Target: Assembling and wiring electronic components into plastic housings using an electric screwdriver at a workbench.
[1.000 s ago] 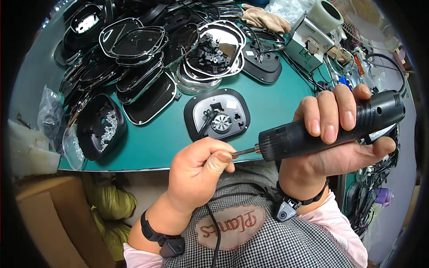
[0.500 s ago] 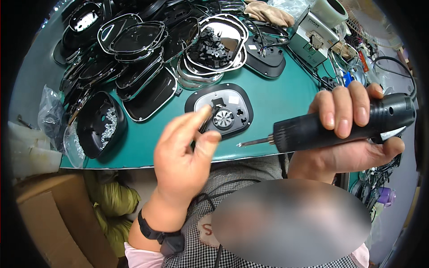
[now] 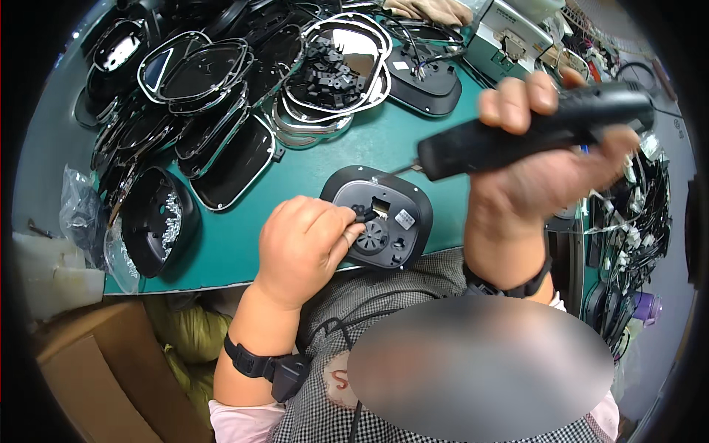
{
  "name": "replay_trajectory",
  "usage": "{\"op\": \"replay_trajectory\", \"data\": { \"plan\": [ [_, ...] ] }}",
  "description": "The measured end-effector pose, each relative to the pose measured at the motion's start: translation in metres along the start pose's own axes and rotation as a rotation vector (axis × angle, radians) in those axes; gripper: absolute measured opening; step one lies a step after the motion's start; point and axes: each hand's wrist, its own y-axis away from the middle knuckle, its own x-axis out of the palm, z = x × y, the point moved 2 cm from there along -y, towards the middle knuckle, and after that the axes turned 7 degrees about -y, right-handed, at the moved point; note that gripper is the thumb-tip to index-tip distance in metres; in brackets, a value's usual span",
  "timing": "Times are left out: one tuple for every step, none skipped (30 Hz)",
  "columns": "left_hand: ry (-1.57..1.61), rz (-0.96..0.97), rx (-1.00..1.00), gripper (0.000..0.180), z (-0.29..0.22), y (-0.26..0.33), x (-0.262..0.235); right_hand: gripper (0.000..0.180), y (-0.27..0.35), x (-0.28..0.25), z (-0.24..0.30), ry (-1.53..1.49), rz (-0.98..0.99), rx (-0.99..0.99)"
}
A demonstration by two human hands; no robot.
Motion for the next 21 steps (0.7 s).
{"op": "replay_trajectory", "data": {
  "plan": [
    [-0.062, 0.011, 0.010, 0.022, -0.004, -0.001, -0.003, 0.068, 0.001, -0.006, -0.013, 0.039, -0.078, 0.006],
    [-0.123, 0.023, 0.020, 0.022, -0.008, 0.000, -0.004, 0.068, 0.003, -0.012, -0.025, 0.078, -0.158, 0.012],
    [-0.161, 0.012, -0.003, 0.023, -0.010, 0.005, -0.003, 0.067, 0.005, -0.016, -0.039, 0.141, -0.230, 0.008],
    [-0.158, 0.022, 0.000, 0.023, -0.014, 0.006, -0.001, 0.066, 0.006, -0.019, -0.048, 0.205, -0.302, -0.001],
    [-0.240, 0.007, -0.009, 0.024, -0.020, 0.007, 0.000, 0.065, 0.008, -0.022, -0.056, 0.219, -0.330, 0.003],
    [-0.326, -0.009, -0.018, 0.026, -0.024, 0.009, 0.000, 0.064, 0.010, -0.024, -0.062, 0.253, -0.368, 0.004],
    [-0.373, -0.021, -0.023, 0.028, -0.025, 0.014, 0.004, 0.064, 0.011, -0.027, -0.067, 0.264, -0.365, 0.004],
    [-0.374, -0.010, -0.022, 0.028, -0.028, 0.015, 0.004, 0.063, 0.013, -0.031, -0.071, 0.276, -0.362, 0.005],
    [-0.425, -0.018, 0.002, 0.028, -0.032, 0.015, 0.004, 0.063, 0.014, -0.033, -0.073, 0.280, -0.372, 0.007],
    [-0.474, -0.026, 0.027, 0.027, -0.036, 0.016, 0.005, 0.062, 0.015, -0.037, -0.076, 0.255, -0.388, 0.029],
    [-0.524, -0.043, 0.040, 0.026, -0.039, 0.020, 0.008, 0.062, 0.017, -0.039, -0.077, 0.230, -0.403, 0.051],
    [-0.520, -0.032, 0.040, 0.026, -0.041, 0.021, 0.011, 0.062, 0.018, -0.040, -0.079, 0.232, -0.414, 0.053],
    [-0.518, -0.030, 0.042, 0.024, -0.043, 0.022, 0.014, 0.062, 0.017, -0.039, -0.079, 0.253, -0.403, 0.042],
    [-0.516, -0.030, 0.045, 0.023, -0.044, 0.023, 0.016, 0.061, 0.016, -0.038, -0.079, 0.274, -0.391, 0.031],
    [-0.517, -0.026, 0.044, 0.020, -0.045, 0.022, 0.016, 0.061, 0.017, -0.037, -0.080, 0.242, -0.415, 0.055],
    [-0.513, -0.021, 0.046, 0.020, -0.045, 0.021, 0.016, 0.061, 0.018, -0.038, -0.080, 0.244, -0.420, 0.055],
    [-0.510, -0.010, 0.027, 0.019, -0.044, 0.019, 0.014, 0.061, 0.018, -0.038, -0.080, 0.226, -0.416, 0.064],
    [-0.506, 0.000, 0.008, 0.017, -0.044, 0.018, 0.014, 0.060, 0.019, -0.039, -0.080, 0.208, -0.410, 0.074],
    [-0.502, 0.002, 0.009, 0.017, -0.044, 0.018, 0.014, 0.060, 0.020, -0.039, -0.079, 0.212, -0.413, 0.073],
    [-0.495, 0.011, -0.023, 0.016, -0.043, 0.017, 0.015, 0.060, 0.020, -0.040, -0.079, 0.226, -0.415, 0.074],
    [-0.491, 0.020, -0.057, 0.015, -0.043, 0.017, 0.014, 0.060, 0.021, -0.039, -0.078, 0.237, -0.417, 0.077]
  ]
}}
